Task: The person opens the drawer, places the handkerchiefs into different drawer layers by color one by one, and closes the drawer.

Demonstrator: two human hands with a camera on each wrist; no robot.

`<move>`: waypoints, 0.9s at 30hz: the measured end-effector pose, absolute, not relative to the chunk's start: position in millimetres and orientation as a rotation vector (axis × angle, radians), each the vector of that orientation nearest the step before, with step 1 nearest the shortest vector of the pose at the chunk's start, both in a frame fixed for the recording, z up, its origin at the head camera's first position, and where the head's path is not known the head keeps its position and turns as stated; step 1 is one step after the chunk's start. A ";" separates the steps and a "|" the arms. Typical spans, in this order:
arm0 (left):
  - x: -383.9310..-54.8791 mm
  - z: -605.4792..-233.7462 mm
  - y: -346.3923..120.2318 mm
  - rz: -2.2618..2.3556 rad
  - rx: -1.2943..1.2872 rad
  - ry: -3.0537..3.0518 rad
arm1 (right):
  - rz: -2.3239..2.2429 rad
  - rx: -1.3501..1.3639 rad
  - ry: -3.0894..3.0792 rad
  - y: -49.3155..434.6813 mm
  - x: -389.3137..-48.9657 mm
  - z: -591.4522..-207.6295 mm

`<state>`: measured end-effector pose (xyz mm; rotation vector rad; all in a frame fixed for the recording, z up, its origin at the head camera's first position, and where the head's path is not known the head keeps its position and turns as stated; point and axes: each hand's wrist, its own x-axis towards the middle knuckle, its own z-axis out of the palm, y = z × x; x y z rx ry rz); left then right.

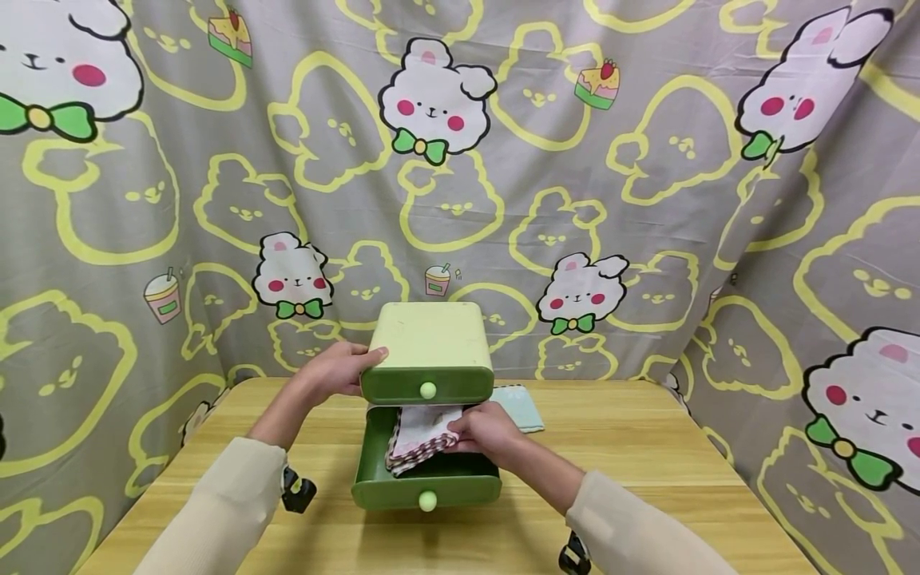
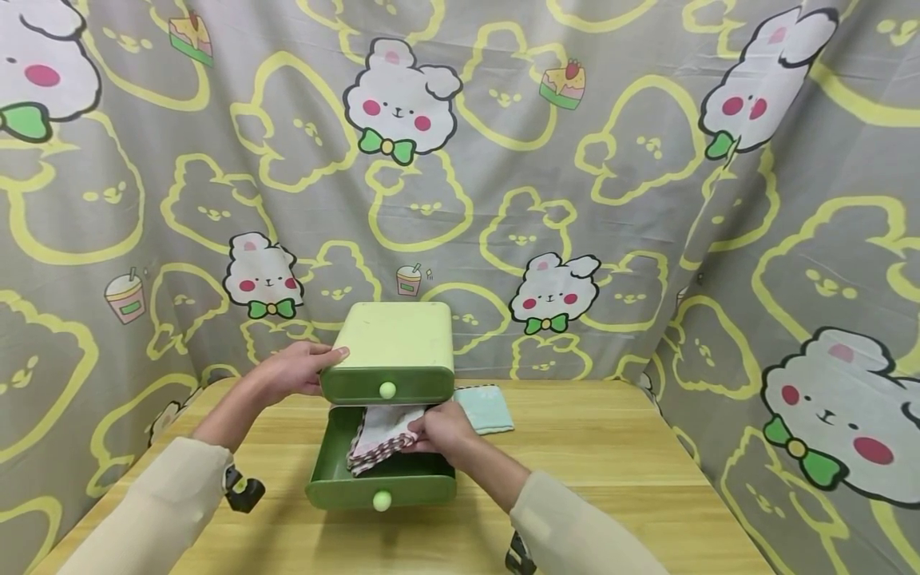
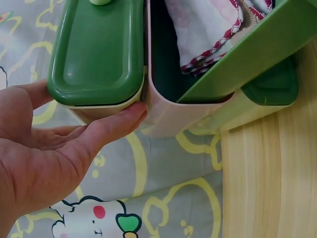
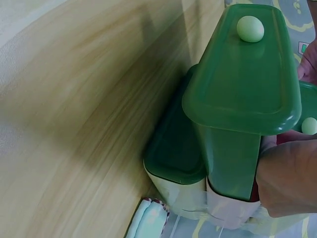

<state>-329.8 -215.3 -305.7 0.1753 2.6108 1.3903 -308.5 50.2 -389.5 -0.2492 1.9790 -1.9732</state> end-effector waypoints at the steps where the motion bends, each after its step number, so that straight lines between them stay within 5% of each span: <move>1: -329.9 -305.8 -215.2 1.391 0.175 2.611 | -1.962 -0.250 1.991 50.6 -308.7 -389.3; 27: -330.4 -306.6 -215.8 1.404 0.171 2.598 | -1.704 -0.285 1.906 73.1 -304.1 -366.9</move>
